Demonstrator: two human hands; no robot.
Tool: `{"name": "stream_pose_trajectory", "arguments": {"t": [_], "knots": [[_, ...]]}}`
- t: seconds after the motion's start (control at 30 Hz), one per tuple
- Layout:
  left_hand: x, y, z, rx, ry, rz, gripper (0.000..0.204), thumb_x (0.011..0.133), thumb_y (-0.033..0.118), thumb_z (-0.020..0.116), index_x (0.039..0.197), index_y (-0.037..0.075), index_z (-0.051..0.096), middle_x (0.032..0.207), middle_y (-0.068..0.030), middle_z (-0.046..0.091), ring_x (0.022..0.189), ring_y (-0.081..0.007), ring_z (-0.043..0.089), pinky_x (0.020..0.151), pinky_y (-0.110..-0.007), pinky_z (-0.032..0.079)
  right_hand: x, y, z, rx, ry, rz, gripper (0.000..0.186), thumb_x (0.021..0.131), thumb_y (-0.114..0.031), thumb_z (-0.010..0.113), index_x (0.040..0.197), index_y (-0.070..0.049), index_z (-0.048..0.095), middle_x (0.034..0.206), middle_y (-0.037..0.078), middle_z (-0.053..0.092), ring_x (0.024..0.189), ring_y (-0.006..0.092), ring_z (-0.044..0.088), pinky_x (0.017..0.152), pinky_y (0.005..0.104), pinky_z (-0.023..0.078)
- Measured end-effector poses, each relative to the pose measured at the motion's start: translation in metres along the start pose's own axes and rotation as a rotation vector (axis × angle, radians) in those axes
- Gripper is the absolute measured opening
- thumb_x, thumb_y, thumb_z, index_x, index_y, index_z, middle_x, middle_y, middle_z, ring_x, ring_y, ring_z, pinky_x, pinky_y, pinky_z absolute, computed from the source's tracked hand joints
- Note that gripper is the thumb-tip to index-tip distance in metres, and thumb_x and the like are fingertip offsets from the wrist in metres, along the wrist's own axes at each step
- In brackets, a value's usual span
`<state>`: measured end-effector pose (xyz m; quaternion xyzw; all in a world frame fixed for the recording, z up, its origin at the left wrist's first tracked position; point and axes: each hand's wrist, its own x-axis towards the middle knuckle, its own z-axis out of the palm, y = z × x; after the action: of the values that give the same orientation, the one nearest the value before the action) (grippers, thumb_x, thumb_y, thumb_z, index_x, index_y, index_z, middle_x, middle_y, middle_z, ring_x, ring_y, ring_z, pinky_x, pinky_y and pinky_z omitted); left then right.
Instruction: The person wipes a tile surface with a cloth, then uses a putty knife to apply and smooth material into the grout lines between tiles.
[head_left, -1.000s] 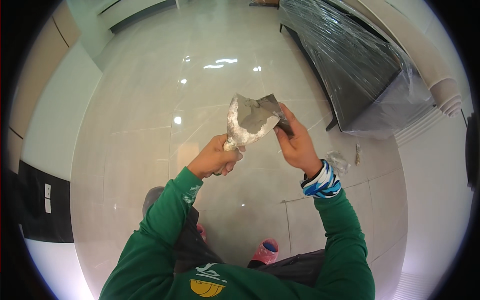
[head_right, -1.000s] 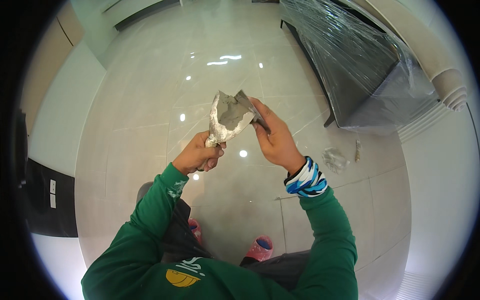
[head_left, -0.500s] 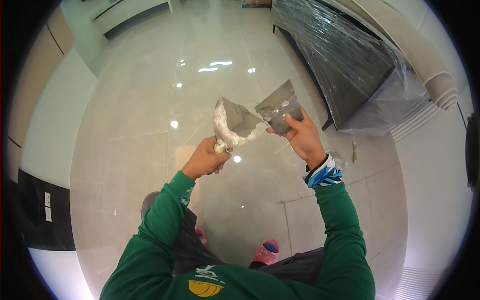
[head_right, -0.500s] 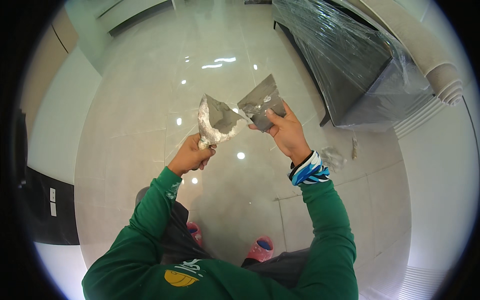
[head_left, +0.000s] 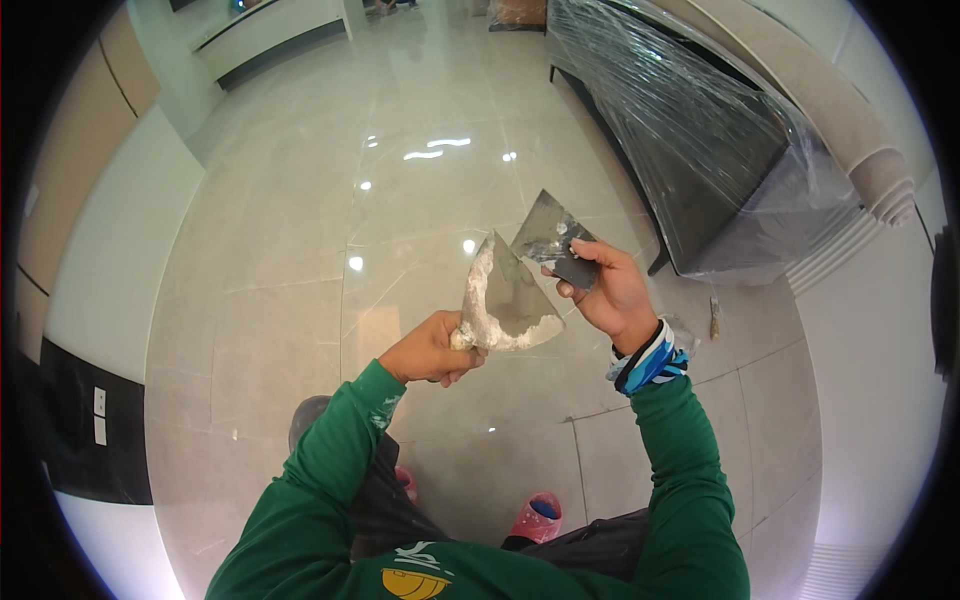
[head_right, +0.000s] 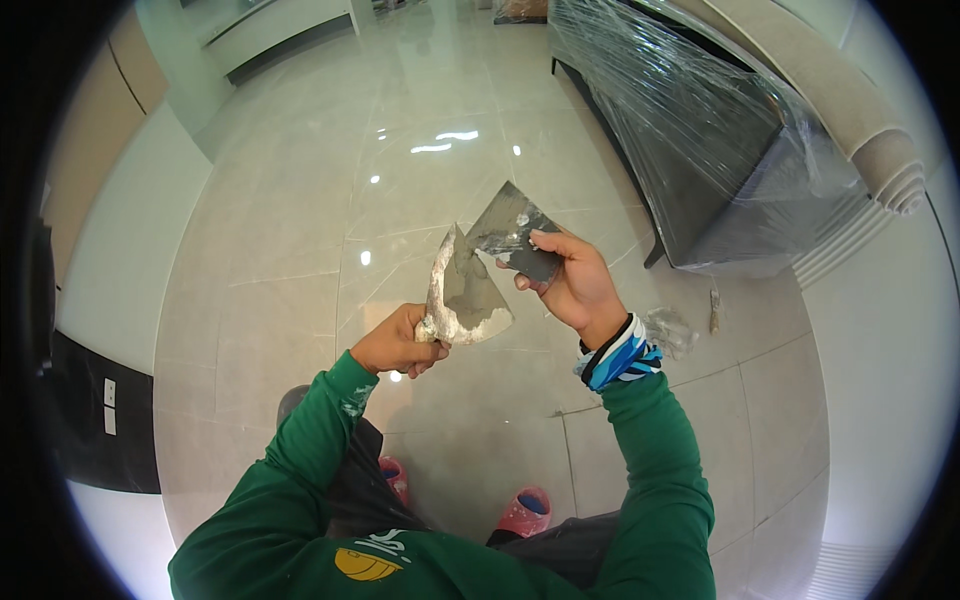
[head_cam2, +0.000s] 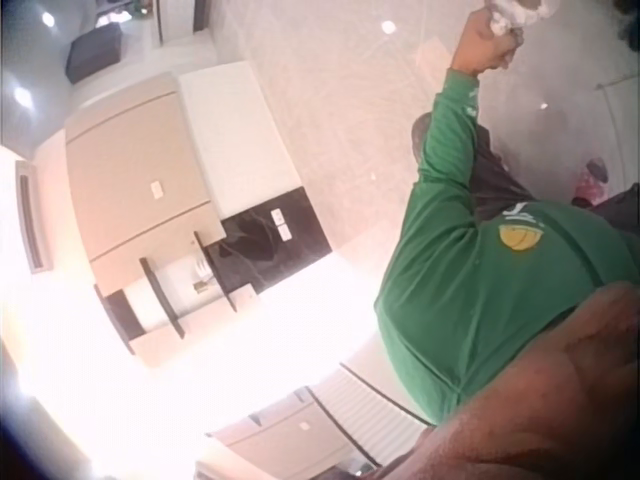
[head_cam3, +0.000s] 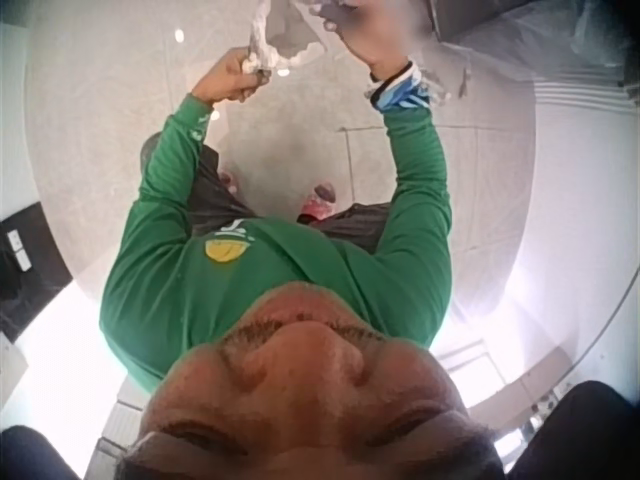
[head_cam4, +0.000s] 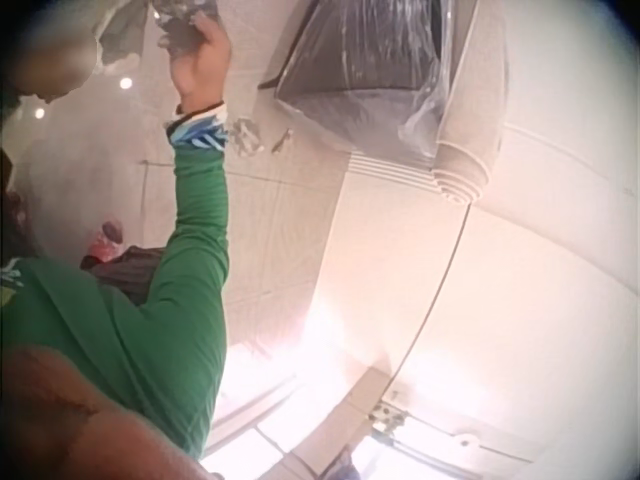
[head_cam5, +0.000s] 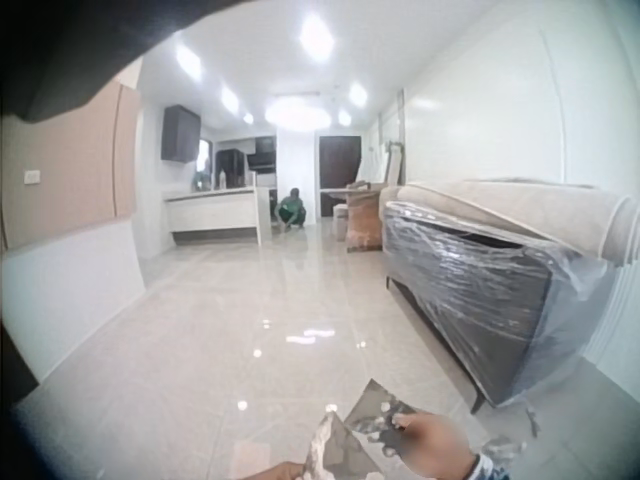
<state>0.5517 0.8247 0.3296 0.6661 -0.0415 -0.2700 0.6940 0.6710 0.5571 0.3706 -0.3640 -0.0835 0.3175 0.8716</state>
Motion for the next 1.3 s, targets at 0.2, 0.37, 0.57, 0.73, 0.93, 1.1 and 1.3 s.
{"name": "stream_pose_trajectory", "arguments": {"t": [0.2, 0.37, 0.57, 0.73, 0.93, 1.1, 1.3], "knots": [[-0.004, 0.014, -0.002, 0.019, -0.050, 0.033, 0.013, 0.089, 0.013, 0.070, 0.097, 0.005, 0.064, 0.069, -0.0004, 0.061, 0.052, -0.0073, 0.058, 0.044, -0.022, 0.046, 0.015, -0.006, -0.014, -0.066, -0.030, 0.066, 0.032, 0.097, -0.009, 0.055, 0.126, 0.007, 0.057, 0.110, 0.017, 0.069, 0.093, 0.0272, 0.069, 0.065, 0.0351, 0.053], [-0.009, 0.018, 0.003, 0.093, -0.004, 0.060, 0.015, 0.092, 0.016, 0.071, 0.098, 0.004, 0.064, 0.069, -0.0002, 0.061, 0.054, -0.0079, 0.059, 0.046, -0.024, 0.047, 0.011, -0.014, -0.028, -0.245, 0.074, -0.017, 0.034, 0.096, -0.008, 0.057, 0.126, 0.007, 0.057, 0.106, 0.015, 0.069, 0.086, 0.0238, 0.068, 0.060, 0.0375, 0.055], [-0.008, 0.003, 0.001, 0.171, 0.422, 0.188, 0.024, 0.094, 0.018, 0.073, 0.107, 0.002, 0.061, 0.070, -0.0010, 0.060, 0.052, -0.0087, 0.057, 0.046, -0.025, 0.046, -0.018, -0.041, -0.028, -0.226, 0.102, -0.177, 0.032, 0.097, -0.010, 0.055, 0.126, 0.004, 0.056, 0.106, 0.017, 0.070, 0.088, 0.0282, 0.070, 0.058, 0.0368, 0.054], [0.018, -0.030, -0.007, 0.086, 0.739, 0.345, 0.029, 0.097, 0.019, 0.072, 0.113, 0.001, 0.057, 0.068, -0.0005, 0.059, 0.049, -0.0088, 0.054, 0.044, -0.026, 0.045, -0.023, -0.010, -0.018, -0.305, 0.088, -0.167, 0.034, 0.100, -0.011, 0.052, 0.130, 0.007, 0.055, 0.107, 0.019, 0.070, 0.086, 0.0301, 0.072, 0.061, 0.0381, 0.058], [0.035, -0.047, 0.007, 0.420, 1.041, 0.646, 0.033, 0.100, 0.015, 0.067, 0.124, -0.003, 0.054, 0.081, -0.0088, 0.067, 0.059, -0.0167, 0.063, 0.054, -0.029, 0.049, -0.006, 0.064, 0.016, -0.047, -0.082, 0.175, 0.033, 0.101, -0.011, 0.050, 0.127, 0.009, 0.056, 0.112, 0.020, 0.071, 0.092, 0.0343, 0.073, 0.069, 0.0415, 0.059], [0.032, -0.049, 0.022, 0.684, 0.927, 0.628, 0.032, 0.097, 0.005, 0.062, 0.127, -0.002, 0.057, 0.104, -0.0249, 0.069, 0.092, -0.0468, 0.066, 0.077, -0.044, 0.054, -0.004, 0.063, 0.029, 0.064, -0.027, 0.155, 0.032, 0.102, -0.014, 0.050, 0.123, 0.008, 0.060, 0.110, 0.020, 0.072, 0.092, 0.0335, 0.071, 0.070, 0.0401, 0.056], [0.031, -0.048, 0.016, 0.928, 0.876, 0.659, 0.036, 0.092, -0.001, 0.065, 0.127, 0.002, 0.057, 0.100, -0.0202, 0.067, 0.087, -0.0425, 0.065, 0.071, -0.047, 0.053, -0.012, 0.056, 0.025, 0.006, 0.038, 0.095, 0.032, 0.100, -0.013, 0.050, 0.122, 0.008, 0.060, 0.109, 0.020, 0.071, 0.091, 0.0330, 0.070, 0.070, 0.0400, 0.054]]}}
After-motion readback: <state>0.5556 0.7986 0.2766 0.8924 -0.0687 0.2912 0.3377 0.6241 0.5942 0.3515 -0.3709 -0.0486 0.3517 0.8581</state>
